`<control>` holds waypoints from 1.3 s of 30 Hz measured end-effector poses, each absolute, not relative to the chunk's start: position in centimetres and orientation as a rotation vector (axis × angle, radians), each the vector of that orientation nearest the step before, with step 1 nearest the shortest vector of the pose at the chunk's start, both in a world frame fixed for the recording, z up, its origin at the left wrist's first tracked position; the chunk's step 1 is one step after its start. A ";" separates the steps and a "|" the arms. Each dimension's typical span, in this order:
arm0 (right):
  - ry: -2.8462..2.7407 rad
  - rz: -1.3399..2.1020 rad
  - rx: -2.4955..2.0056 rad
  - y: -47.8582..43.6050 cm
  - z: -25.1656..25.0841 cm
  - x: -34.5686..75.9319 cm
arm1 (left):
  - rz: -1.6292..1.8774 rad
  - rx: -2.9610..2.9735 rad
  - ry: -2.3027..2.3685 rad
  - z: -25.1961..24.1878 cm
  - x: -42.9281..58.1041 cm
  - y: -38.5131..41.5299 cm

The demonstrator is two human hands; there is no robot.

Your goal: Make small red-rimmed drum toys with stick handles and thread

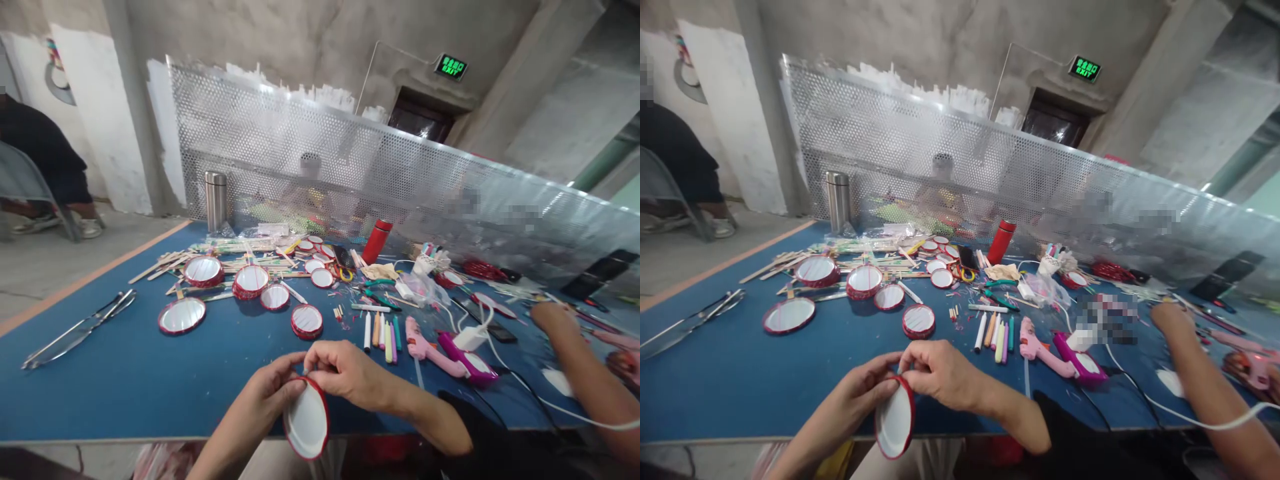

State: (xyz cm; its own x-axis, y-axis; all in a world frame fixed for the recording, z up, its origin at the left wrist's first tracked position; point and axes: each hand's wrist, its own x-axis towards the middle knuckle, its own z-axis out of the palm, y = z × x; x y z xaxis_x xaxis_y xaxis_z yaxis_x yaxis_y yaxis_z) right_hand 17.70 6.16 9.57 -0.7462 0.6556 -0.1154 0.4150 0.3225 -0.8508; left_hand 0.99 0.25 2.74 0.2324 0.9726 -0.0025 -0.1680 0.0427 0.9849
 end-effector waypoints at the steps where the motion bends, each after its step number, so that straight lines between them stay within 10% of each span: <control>1: -2.362 1.331 -0.990 6.0 9.5 17.5 | 1.098 1.167 0.927 2.9 1.0 0.3; 21: -1.371 1.955 -1.008 5.2 8.4 15.8 | 1.205 1.193 1.054 3.1 0.9 0.2; 39: -1.595 1.973 -0.910 6.9 7.9 16.3 | 1.175 1.121 1.137 2.9 1.1 -0.5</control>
